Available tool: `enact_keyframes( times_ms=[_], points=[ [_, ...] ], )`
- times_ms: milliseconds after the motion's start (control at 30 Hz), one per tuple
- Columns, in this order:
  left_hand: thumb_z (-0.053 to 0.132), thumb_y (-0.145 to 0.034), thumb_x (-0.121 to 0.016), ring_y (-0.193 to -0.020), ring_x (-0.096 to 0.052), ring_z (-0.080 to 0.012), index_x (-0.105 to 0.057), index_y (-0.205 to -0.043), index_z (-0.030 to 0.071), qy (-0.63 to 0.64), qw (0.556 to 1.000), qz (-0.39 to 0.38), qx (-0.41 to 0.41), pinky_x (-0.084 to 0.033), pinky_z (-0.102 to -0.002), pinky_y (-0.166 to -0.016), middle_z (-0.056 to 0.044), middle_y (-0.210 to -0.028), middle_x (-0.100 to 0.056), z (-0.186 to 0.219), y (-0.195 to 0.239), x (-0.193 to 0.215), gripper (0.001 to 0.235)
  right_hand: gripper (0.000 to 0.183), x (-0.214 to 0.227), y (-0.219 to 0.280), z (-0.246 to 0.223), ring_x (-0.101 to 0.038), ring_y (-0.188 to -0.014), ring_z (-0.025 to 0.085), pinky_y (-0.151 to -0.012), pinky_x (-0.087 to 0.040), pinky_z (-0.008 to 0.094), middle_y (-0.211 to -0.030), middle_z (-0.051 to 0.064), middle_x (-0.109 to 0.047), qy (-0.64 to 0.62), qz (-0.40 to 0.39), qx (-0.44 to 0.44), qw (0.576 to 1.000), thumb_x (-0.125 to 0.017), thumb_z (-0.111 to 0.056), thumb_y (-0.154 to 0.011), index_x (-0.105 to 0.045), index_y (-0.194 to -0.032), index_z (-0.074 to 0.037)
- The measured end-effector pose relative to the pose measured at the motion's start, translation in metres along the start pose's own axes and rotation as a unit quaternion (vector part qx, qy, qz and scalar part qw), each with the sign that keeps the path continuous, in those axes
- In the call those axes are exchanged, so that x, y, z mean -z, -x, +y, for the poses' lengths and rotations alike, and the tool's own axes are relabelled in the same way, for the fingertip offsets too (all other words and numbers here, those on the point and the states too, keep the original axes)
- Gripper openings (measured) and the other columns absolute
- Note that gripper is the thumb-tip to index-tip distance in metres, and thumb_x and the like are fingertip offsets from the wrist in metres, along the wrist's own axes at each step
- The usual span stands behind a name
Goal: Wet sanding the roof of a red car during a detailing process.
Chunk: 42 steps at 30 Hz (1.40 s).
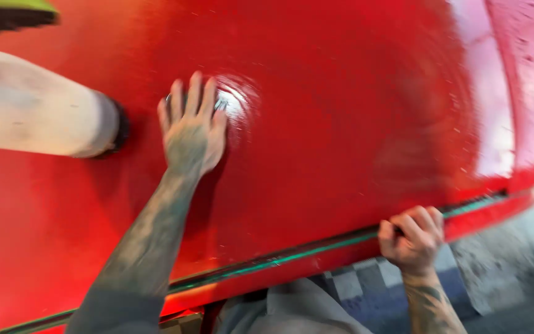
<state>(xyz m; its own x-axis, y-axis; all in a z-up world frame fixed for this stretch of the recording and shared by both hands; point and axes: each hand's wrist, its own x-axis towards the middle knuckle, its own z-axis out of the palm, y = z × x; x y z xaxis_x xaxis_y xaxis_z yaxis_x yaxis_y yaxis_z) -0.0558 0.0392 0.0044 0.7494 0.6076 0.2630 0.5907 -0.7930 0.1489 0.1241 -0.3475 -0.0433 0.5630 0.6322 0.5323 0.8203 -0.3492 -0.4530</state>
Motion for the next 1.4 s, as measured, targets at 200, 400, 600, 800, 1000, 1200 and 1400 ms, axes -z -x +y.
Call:
enact_keyframes(
  times_ms=[200, 400, 600, 800, 1000, 1200, 1400],
  points=[
    [0.040, -0.097, -0.060, -0.150, -0.036, -0.0365, -0.056, -0.148, 0.018, 0.120, 0.970, -0.053, -0.202, -0.025, -0.062, -0.123, -0.009, -0.159, -0.046, 0.122, 0.060, 0.023, 0.055, 0.011, 0.005, -0.008, -0.012, -0.054, -0.077, 0.028, -0.072, -0.047, 0.038, -0.076, 0.005, -0.059, -0.004, 0.012, -0.008, 1.000, -0.073, -0.010, -0.076, -0.063, -0.072, -0.010],
    [0.038, -0.104, -0.051, -0.153, -0.031, -0.0466, -0.047, -0.160, 0.010, 0.013, 0.997, -0.012, -0.072, -0.019, -0.065, -0.121, -0.018, -0.168, -0.037, -0.028, 0.034, 0.009, 0.063, 0.012, 0.004, -0.017, -0.011, -0.053, -0.073, 0.028, -0.070, -0.045, 0.041, -0.071, 0.005, -0.055, -0.007, 0.029, 0.011, 1.000, -0.074, -0.011, -0.070, -0.062, -0.067, -0.010],
    [0.039, -0.110, -0.049, -0.152, -0.027, -0.0480, -0.053, -0.157, 0.009, 0.011, 0.985, 0.071, -0.158, -0.019, -0.068, -0.120, -0.022, -0.164, -0.041, 0.076, -0.081, -0.061, 0.055, 0.011, 0.005, -0.009, -0.005, -0.053, -0.076, 0.028, -0.071, -0.046, 0.038, -0.075, 0.005, -0.057, -0.019, 0.017, 0.004, 1.000, -0.073, -0.010, -0.073, -0.062, -0.070, -0.010],
    [0.044, -0.094, -0.055, -0.151, -0.031, -0.0381, -0.051, -0.149, 0.021, 0.097, 0.951, -0.154, -0.250, -0.017, -0.061, -0.122, -0.006, -0.162, -0.039, 0.105, 0.047, 0.021, 0.060, 0.010, 0.001, -0.010, -0.003, -0.052, -0.073, 0.027, -0.070, -0.045, 0.040, -0.073, 0.004, -0.056, -0.015, 0.023, -0.002, 1.000, -0.074, -0.011, -0.070, -0.064, -0.070, -0.010],
    [0.029, -0.108, -0.044, -0.156, -0.027, -0.0438, -0.040, -0.164, 0.010, 0.013, 0.993, -0.103, -0.061, -0.022, -0.062, -0.124, -0.015, -0.171, -0.033, 0.036, -0.076, 0.003, 0.059, 0.009, 0.004, -0.012, -0.004, -0.052, -0.076, 0.029, -0.071, -0.046, 0.040, -0.074, 0.005, -0.057, -0.022, 0.019, -0.004, 1.000, -0.073, -0.010, -0.071, -0.064, -0.070, -0.010],
    [0.045, -0.101, -0.056, -0.151, -0.032, -0.0418, -0.056, -0.150, 0.016, 0.022, 0.954, -0.089, -0.286, -0.020, -0.063, -0.123, -0.010, -0.161, -0.044, 0.157, 0.003, 0.004, 0.057, 0.006, 0.002, -0.002, -0.001, -0.053, -0.080, 0.028, -0.074, -0.048, 0.038, -0.077, 0.005, -0.060, -0.018, 0.006, -0.020, 1.000, -0.073, -0.009, -0.076, -0.067, -0.075, -0.008],
    [0.037, -0.098, -0.059, -0.154, -0.026, -0.0428, -0.052, -0.152, 0.015, 0.020, 0.984, -0.077, -0.157, -0.016, -0.062, -0.122, -0.015, -0.166, -0.036, 0.038, 0.027, 0.013, 0.058, 0.007, -0.003, -0.004, -0.001, -0.053, -0.076, 0.027, -0.072, -0.046, 0.037, -0.071, 0.003, -0.058, -0.012, 0.014, -0.032, 0.999, -0.072, -0.011, -0.072, -0.066, -0.070, -0.009]
  ],
)
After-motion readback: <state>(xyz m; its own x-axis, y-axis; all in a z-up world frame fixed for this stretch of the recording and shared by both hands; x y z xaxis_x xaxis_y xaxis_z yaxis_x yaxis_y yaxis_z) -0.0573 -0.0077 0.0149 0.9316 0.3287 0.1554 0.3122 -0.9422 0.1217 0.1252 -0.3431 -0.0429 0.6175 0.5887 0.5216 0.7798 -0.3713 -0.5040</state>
